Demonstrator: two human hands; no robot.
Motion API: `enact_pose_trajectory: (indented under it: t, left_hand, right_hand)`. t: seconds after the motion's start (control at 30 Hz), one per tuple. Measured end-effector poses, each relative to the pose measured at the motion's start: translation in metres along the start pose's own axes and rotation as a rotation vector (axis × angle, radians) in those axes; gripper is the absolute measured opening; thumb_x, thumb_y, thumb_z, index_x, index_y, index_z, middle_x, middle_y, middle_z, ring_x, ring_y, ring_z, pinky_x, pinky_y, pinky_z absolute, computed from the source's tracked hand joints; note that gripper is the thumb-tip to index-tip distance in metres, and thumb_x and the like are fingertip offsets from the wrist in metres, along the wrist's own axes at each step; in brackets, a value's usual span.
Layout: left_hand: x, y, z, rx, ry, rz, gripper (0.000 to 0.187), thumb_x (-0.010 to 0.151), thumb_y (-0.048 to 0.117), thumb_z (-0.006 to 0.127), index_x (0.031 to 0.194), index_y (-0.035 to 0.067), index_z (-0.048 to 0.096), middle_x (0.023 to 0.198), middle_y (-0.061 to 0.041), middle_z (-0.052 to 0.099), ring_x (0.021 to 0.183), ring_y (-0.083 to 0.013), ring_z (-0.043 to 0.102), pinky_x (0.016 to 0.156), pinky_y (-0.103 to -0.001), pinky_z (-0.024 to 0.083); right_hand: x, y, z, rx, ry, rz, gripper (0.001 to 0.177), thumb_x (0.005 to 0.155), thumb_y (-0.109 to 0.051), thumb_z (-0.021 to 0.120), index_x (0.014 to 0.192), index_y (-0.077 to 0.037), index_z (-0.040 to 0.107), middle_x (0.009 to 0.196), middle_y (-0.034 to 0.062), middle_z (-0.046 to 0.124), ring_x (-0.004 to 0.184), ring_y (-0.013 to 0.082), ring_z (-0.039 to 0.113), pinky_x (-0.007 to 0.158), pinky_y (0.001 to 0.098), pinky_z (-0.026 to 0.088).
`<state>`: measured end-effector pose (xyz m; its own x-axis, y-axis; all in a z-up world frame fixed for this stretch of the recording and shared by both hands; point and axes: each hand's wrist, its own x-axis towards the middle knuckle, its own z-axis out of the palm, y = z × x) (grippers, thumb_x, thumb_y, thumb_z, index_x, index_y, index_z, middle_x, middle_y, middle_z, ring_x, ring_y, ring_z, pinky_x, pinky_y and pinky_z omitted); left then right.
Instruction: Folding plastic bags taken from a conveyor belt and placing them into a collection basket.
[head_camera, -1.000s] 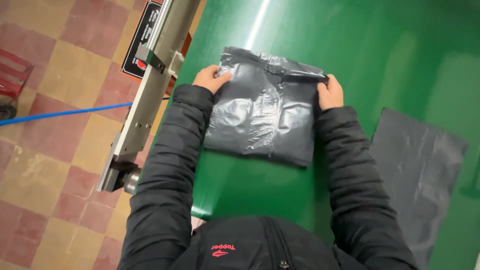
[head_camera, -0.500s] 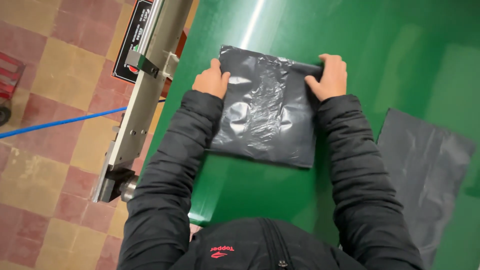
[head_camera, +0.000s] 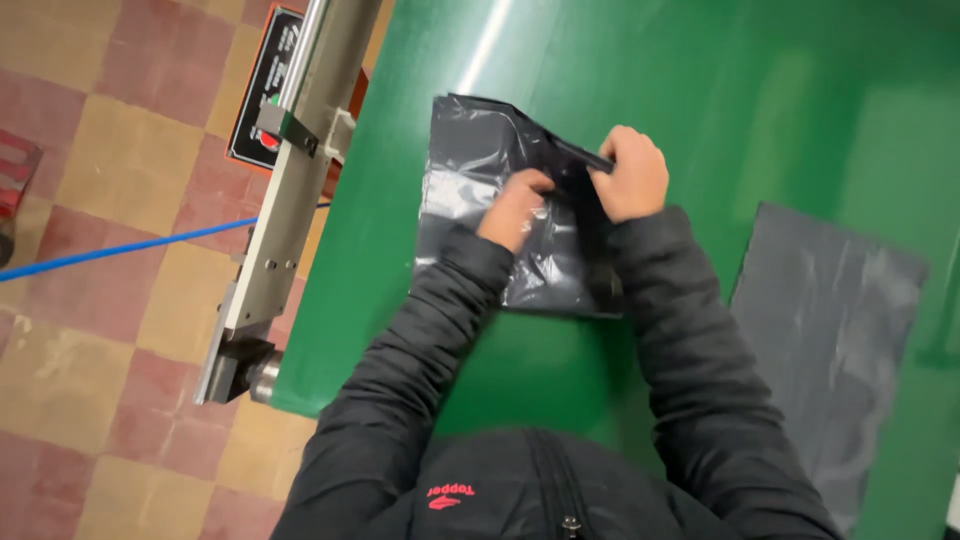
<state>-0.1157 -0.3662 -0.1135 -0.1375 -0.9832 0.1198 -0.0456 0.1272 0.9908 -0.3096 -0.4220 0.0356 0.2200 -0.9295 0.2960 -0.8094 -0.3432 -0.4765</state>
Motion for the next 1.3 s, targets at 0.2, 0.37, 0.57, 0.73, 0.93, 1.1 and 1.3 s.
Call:
enact_pose_trajectory:
  t: [0.2, 0.37, 0.57, 0.73, 0.93, 1.1, 1.3]
  left_hand:
    - [-0.024, 0.088, -0.125, -1.133, 0.247, -0.935, 0.088, 0.088, 0.08, 0.029, 0.131, 0.009, 0.057, 0.138, -0.015, 0.058, 0.127, -0.0376, 0.052, 0.107, -0.062, 0.035]
    - [-0.052, -0.054, -0.174, -0.611, 0.151, -0.685, 0.068, 0.098, 0.058, 0.06, 0.133, -0.001, 0.063, 0.134, -0.012, 0.065, 0.125, -0.0288, 0.055, 0.108, -0.041, 0.043]
    - [-0.052, 0.126, -0.113, 0.563, 0.177, -0.356, 0.049, 0.087, 0.026, 0.065, 0.129, 0.004, 0.054, 0.134, -0.01, 0.054, 0.126, -0.029, 0.046, 0.098, -0.043, 0.038]
    - [-0.071, 0.105, -0.011, 1.325, 0.226, 0.177, 0.065, 0.089, 0.037, 0.066, 0.144, 0.007, 0.05, 0.157, -0.012, 0.042, 0.152, -0.0368, 0.03, 0.118, -0.069, 0.026]
    - [-0.087, 0.093, -0.029, 1.307, -0.086, 0.02, 0.088, 0.087, 0.054, 0.064, 0.156, 0.006, 0.037, 0.167, -0.013, 0.028, 0.157, -0.0334, 0.018, 0.117, -0.07, 0.016]
    - [-0.131, 0.132, -0.114, 1.132, -0.371, 0.178, 0.101, 0.077, 0.06, 0.073, 0.15, -0.001, 0.039, 0.162, -0.018, 0.03, 0.152, -0.0352, 0.022, 0.116, -0.063, 0.024]
    - [-0.142, 0.076, -0.128, 1.283, -0.608, 0.322, 0.021, 0.106, 0.026, 0.063, 0.114, 0.009, 0.07, 0.12, -0.01, 0.071, 0.119, -0.0317, 0.067, 0.084, -0.047, 0.056]
  right_hand:
    - [-0.117, -0.058, -0.048, 0.024, 0.007, -0.255, 0.029, 0.064, 0.002, 0.073, 0.08, -0.011, 0.053, 0.091, 0.005, 0.06, 0.093, 0.032, 0.054, 0.081, 0.0444, 0.04]
    - [-0.164, -0.048, -0.032, -0.014, -0.008, -0.331, 0.028, 0.065, 0.005, 0.072, 0.081, -0.011, 0.056, 0.103, 0.0028, 0.066, 0.102, 0.0296, 0.059, 0.085, 0.0424, 0.044]
    - [-0.171, -0.064, -0.047, -0.015, -0.181, -0.257, 0.024, 0.068, 0.001, 0.072, 0.087, -0.009, 0.061, 0.125, 0.0109, 0.063, 0.127, 0.0359, 0.056, 0.102, 0.0453, 0.046]
    - [-0.138, -0.1, -0.003, 0.19, -0.064, -0.212, 0.058, 0.08, -0.025, 0.078, 0.128, 0.0, 0.058, 0.143, 0.0256, 0.051, 0.139, 0.0473, 0.043, 0.114, 0.0546, 0.036]
    - [-0.14, -0.052, 0.071, 0.136, -0.098, -0.094, 0.086, 0.09, -0.041, 0.072, 0.152, 0.007, 0.039, 0.158, 0.0297, 0.038, 0.15, 0.0493, 0.031, 0.123, 0.059, 0.022]
    - [-0.163, -0.011, 0.025, -0.182, -0.066, 0.017, 0.085, 0.091, -0.04, 0.07, 0.153, 0.009, 0.041, 0.16, 0.0298, 0.037, 0.15, 0.048, 0.026, 0.122, 0.0598, 0.02]
    - [-0.173, -0.14, 0.012, 0.026, -0.282, -0.295, 0.07, 0.076, -0.015, 0.069, 0.14, 0.008, 0.049, 0.148, 0.0265, 0.048, 0.142, 0.0448, 0.042, 0.121, 0.0513, 0.032]
